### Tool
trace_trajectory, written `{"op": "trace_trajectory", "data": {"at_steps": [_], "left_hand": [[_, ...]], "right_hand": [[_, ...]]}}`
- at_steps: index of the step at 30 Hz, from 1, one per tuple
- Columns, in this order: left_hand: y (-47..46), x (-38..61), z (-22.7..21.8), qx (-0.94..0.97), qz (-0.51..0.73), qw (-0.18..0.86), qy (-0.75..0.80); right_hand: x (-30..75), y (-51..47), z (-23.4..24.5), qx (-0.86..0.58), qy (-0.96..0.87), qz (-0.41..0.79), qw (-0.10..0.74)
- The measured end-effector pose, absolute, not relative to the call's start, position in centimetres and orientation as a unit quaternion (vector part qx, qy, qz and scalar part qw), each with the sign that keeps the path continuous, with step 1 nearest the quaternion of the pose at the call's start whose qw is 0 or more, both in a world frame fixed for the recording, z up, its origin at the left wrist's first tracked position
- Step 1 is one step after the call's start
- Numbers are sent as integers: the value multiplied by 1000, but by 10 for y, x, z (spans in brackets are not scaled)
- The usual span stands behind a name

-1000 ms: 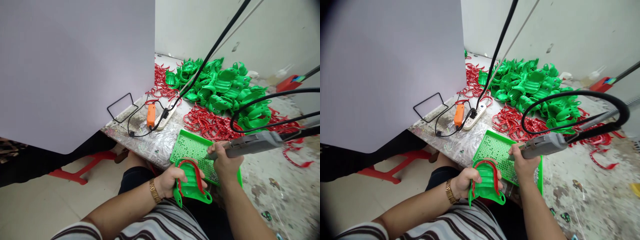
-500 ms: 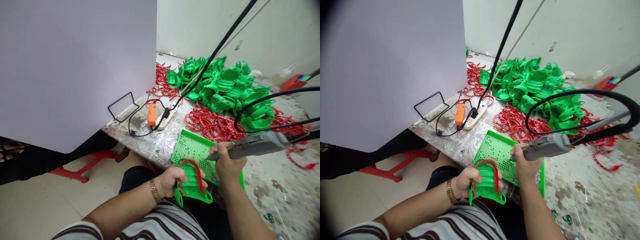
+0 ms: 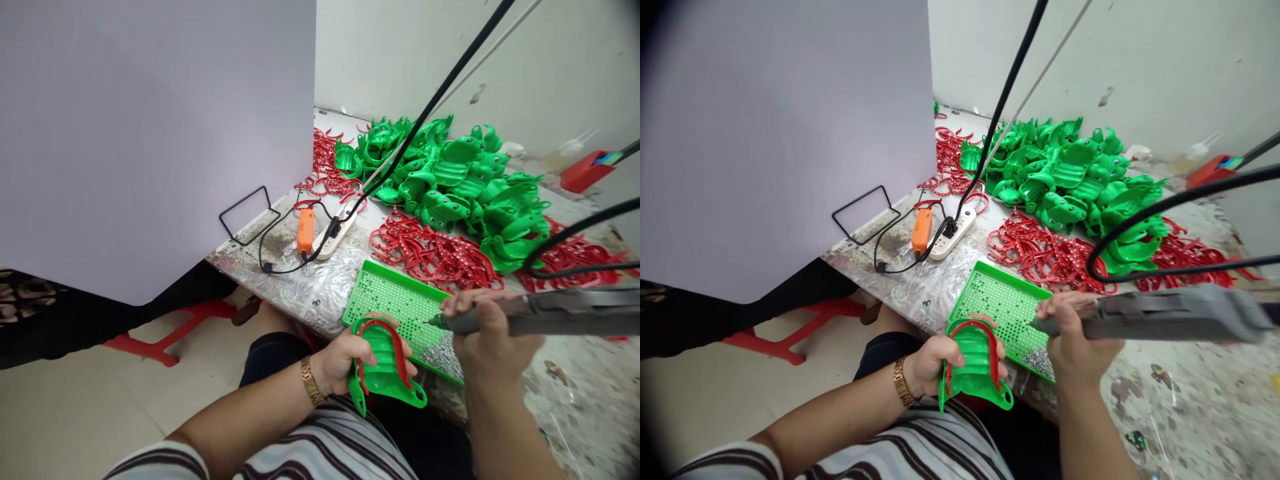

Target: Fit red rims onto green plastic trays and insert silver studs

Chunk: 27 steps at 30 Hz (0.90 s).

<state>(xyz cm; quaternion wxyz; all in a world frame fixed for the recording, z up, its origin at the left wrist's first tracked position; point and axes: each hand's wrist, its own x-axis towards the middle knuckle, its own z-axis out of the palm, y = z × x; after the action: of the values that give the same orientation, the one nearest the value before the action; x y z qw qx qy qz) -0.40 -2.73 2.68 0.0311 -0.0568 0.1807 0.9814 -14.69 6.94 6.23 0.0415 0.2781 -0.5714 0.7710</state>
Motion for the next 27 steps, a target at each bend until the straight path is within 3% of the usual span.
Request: {"op": "trace_trajectory", "data": {"at_steps": [6,12,27], "left_hand": [[-28,-4,25,-60,980,38,184],[-28,-4,20,-44,983,25,178],[-23,-6,27,-59,985,12,163]], "right_hand": [[-121,96,98,336,-482,808,-39],[-92,115,95,338,-487,794,-134],[-87,102,96,357,-490,782,-145]]}}
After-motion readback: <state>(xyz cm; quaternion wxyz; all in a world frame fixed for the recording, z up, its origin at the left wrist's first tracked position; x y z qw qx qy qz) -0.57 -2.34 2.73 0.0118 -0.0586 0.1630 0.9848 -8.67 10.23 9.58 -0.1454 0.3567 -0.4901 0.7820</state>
